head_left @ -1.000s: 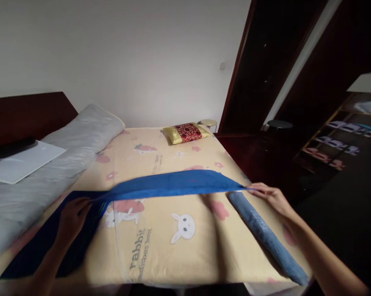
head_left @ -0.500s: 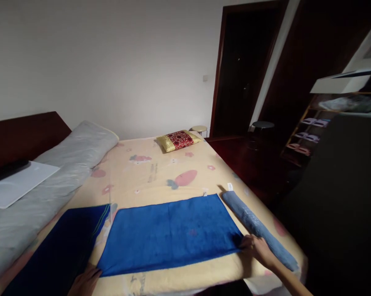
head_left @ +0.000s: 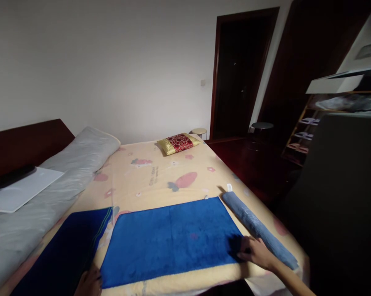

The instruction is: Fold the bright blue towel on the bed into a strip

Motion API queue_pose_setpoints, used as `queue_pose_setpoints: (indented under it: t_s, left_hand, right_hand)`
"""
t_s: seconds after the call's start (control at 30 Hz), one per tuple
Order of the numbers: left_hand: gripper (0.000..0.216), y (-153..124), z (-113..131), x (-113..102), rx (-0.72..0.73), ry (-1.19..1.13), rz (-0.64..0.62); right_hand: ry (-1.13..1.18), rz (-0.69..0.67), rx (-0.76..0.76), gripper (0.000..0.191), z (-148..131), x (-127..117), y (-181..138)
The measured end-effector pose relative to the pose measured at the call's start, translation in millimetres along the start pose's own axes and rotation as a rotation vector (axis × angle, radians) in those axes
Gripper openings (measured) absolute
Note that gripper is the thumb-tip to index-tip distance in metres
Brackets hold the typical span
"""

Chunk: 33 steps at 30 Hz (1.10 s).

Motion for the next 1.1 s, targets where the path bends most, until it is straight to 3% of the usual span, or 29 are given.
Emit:
queue_pose_setpoints:
  t_s: [0.13,0.27,0.37,0.47,0.53,0.63,0.77,1.1]
  left_hand:
    - [0.045,34,53,-40,0.040,-0.095,0.118]
    - [0.060,81,155,-60,0.092,-0.304,0.237]
    - [0.060,104,231,-51,0.109,-0.390,0.254]
    - [0.060,110,277,-26,0.092,-0.420,0.183]
    - [0.062,107,288,-11,0.104,-0.413,0.170]
    - [0.062,102,290,-1,0.110,-0.377,0.247]
    - [0.059,100,288,-2,0.089,-0.334,0.352]
    - [0.053,104,293,-1,0.087,-0.288,0.403]
  right_hand:
    - [-0.023,0.062,-0.051,0.048,-53,11,31]
    - [-0.011,0.088,-0.092,0.054,-139,60,68]
    - [0.037,0.053,-0.155,0.056,-196,106,82]
    - [0.080,0.019,-0.184,0.056,-223,142,84]
    - [0.082,0.015,-0.182,0.055,-225,156,83]
    - [0.028,0.055,-0.184,0.052,-221,165,80]
    - [-0.070,0.144,-0.178,0.049,-216,172,80]
    - [-0.100,0.260,-0.207,0.046,-217,180,84]
Point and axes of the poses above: each hand's wrist, its own y-axis towards the middle knuckle, its own x-axis out of the palm, z = x × y, the point moved 4 cm from there along y, towards the middle knuckle, and after that the axes turned 6 degrees about -y, right-handed, at the moved point
